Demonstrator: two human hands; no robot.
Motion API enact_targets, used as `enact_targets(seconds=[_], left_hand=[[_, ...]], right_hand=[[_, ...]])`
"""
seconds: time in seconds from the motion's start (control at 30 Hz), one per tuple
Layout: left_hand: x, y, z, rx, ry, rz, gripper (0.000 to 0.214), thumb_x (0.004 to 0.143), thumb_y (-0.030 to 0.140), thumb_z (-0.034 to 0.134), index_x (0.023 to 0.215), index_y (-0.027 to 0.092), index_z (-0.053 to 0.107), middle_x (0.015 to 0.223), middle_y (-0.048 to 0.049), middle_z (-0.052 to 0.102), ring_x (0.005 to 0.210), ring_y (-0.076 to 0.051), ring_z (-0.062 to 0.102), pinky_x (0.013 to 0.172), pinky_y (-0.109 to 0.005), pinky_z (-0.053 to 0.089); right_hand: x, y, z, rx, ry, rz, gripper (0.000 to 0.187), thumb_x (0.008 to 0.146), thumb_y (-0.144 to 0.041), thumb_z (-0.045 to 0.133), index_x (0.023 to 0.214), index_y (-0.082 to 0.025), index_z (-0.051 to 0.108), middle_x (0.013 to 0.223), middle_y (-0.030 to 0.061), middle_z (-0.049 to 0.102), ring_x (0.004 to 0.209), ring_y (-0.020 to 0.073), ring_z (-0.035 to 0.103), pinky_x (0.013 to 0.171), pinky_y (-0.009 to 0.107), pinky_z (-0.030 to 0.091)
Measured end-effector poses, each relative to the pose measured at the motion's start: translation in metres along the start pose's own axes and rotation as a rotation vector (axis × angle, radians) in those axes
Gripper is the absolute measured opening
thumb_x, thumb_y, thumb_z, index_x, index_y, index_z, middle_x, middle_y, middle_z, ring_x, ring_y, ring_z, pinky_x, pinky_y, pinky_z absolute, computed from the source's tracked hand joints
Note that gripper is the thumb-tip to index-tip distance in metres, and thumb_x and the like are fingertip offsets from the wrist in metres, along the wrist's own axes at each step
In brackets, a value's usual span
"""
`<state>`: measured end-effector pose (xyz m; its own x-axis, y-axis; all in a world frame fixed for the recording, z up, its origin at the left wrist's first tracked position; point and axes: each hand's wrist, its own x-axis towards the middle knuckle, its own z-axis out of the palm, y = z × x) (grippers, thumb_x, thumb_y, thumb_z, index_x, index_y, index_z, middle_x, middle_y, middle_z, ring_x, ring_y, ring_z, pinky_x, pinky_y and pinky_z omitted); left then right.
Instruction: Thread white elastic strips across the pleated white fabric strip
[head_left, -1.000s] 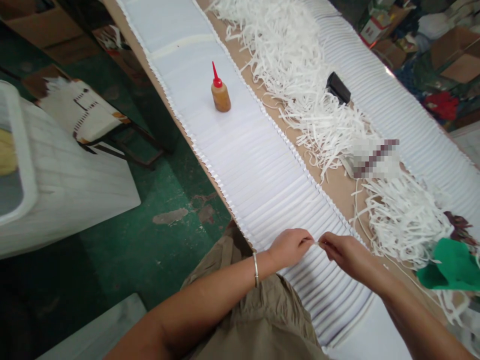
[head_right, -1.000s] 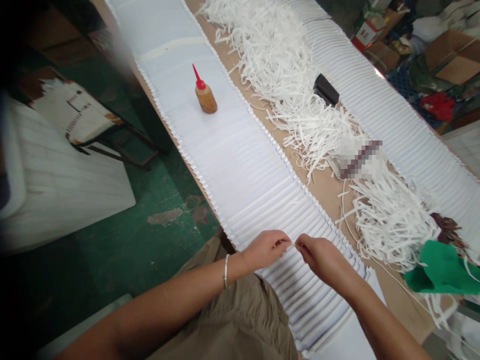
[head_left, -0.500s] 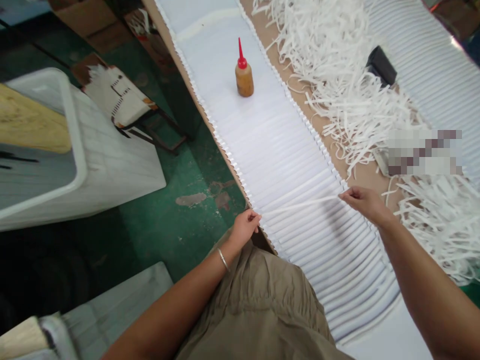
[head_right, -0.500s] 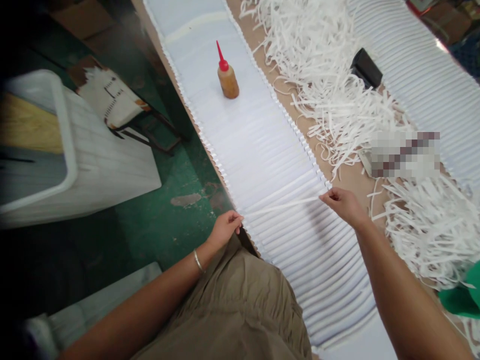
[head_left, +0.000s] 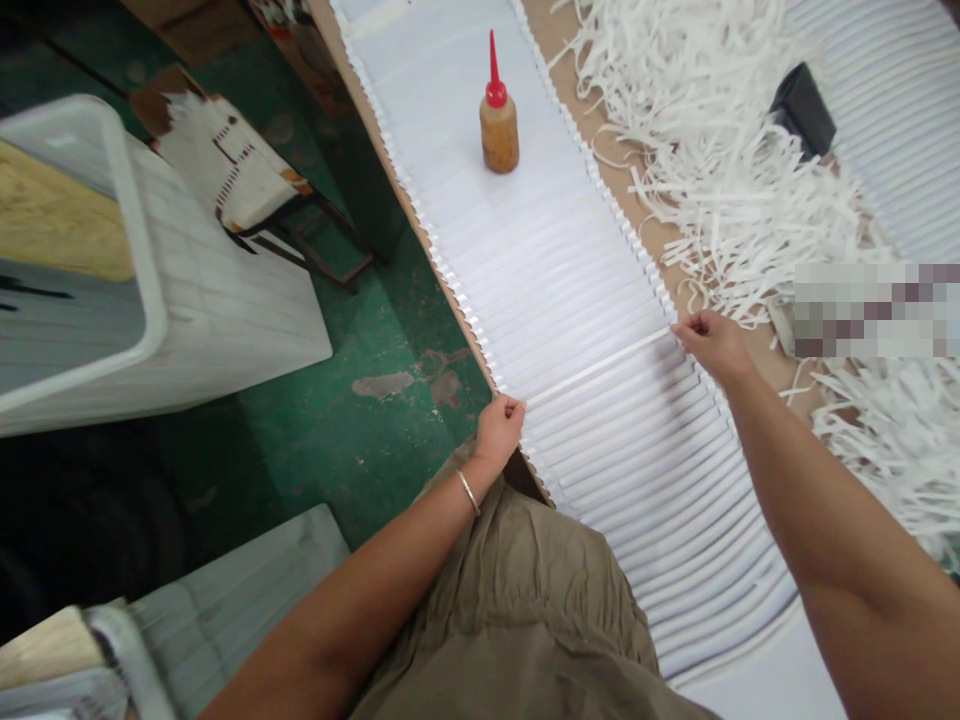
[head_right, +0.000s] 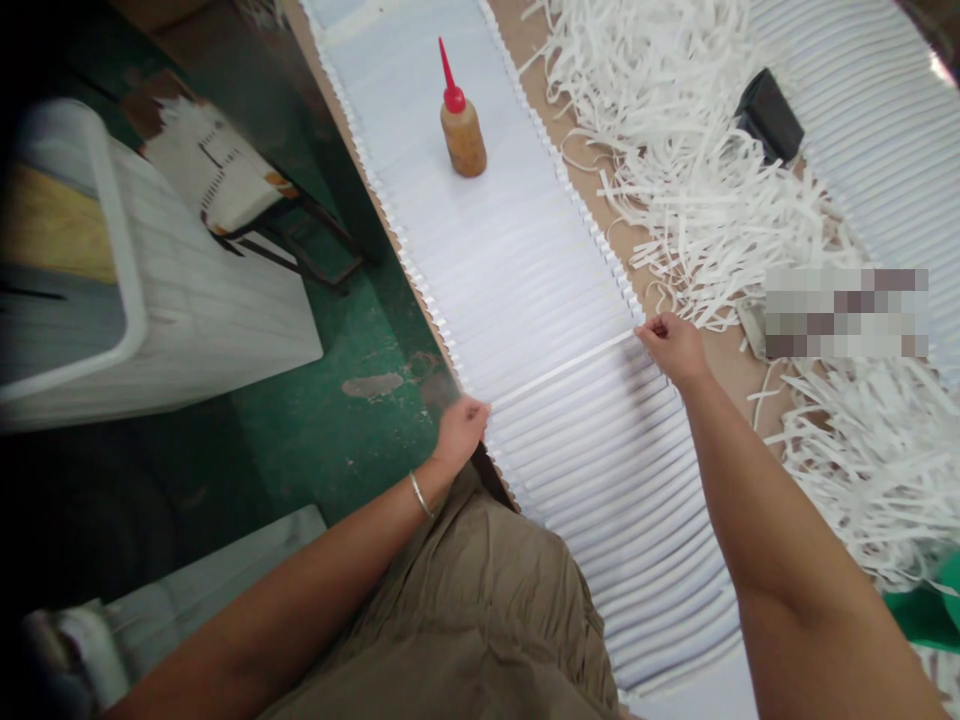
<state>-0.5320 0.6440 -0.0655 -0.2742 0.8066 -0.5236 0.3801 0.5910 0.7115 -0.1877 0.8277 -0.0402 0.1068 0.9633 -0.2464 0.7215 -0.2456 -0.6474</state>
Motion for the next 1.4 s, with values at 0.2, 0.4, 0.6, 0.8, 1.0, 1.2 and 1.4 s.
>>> enact_targets(seconds=[0.2,0.4,0.6,0.8,1.0,1.2,1.4], left_hand=[[0.001,0.000,0.003,0.029,0.006,0.009,0.025,0.090,0.029,0.059,0.067,0.020,0.056,0.061,0.0007,0.062,0.065,-0.016,0.061,0.067,-0.027,0.044],[0.000,0.000,0.004,0.037,0.028,0.021,0.025,0.090,0.030,0.058,0.068,0.020,0.054,0.063,0.0004,0.062,0.067,-0.017,0.062,0.069,-0.027,0.043],[0.001,0.001,0.003,0.074,0.031,0.039,0.024,0.091,0.030,0.058,0.069,0.021,0.054,0.066,0.0001,0.064,0.067,-0.017,0.061,0.068,-0.027,0.042],[0.003,-0.001,0.005,0.120,0.037,0.032,0.022,0.091,0.029,0.059,0.071,0.020,0.056,0.070,-0.0008,0.066,0.069,-0.017,0.062,0.069,-0.027,0.042],[0.005,0.003,0.005,0.181,0.038,0.008,0.022,0.092,0.028,0.061,0.072,0.020,0.057,0.074,-0.0022,0.068,0.073,-0.018,0.064,0.070,-0.027,0.042],[0.006,0.003,0.006,0.244,0.025,-0.003,0.024,0.094,0.029,0.059,0.071,0.020,0.055,0.075,-0.0035,0.068,0.073,-0.018,0.063,0.069,-0.028,0.039],[0.009,0.006,0.007,0.344,0.013,0.010,0.027,0.095,0.031,0.057,0.070,0.021,0.052,0.074,-0.0041,0.067,0.074,-0.020,0.063,0.069,-0.028,0.037]], right_hand=[[0.016,0.004,0.010,-0.137,0.010,-0.031,0.018,0.079,-0.038,0.060,0.076,-0.021,0.063,0.061,0.0022,0.063,0.063,0.0197,0.059,0.065,0.031,0.047],[0.027,0.019,0.021,-0.162,0.024,-0.038,0.018,0.078,-0.040,0.061,0.077,-0.022,0.061,0.068,0.0034,0.067,0.066,0.0206,0.061,0.065,0.031,0.048],[0.031,0.021,0.027,-0.243,0.041,-0.063,0.018,0.078,-0.037,0.061,0.077,-0.020,0.064,0.066,0.0039,0.066,0.064,0.0202,0.060,0.069,0.033,0.048],[0.031,0.019,0.032,-0.301,0.059,-0.088,0.016,0.077,-0.035,0.061,0.075,-0.020,0.065,0.071,0.0063,0.068,0.071,0.0224,0.060,0.073,0.035,0.047],[0.030,0.019,0.032,-0.308,0.053,-0.095,0.016,0.078,-0.036,0.061,0.076,-0.020,0.065,0.072,0.0069,0.069,0.071,0.0228,0.059,0.075,0.035,0.049],[0.030,0.018,0.032,-0.322,0.056,-0.088,0.015,0.077,-0.035,0.061,0.076,-0.020,0.064,0.071,0.0061,0.068,0.070,0.0226,0.059,0.074,0.035,0.049],[0.026,0.007,0.032,-0.409,0.033,-0.078,0.016,0.082,-0.032,0.059,0.085,-0.018,0.067,0.078,0.0098,0.070,0.076,0.0254,0.061,0.075,0.036,0.047]])
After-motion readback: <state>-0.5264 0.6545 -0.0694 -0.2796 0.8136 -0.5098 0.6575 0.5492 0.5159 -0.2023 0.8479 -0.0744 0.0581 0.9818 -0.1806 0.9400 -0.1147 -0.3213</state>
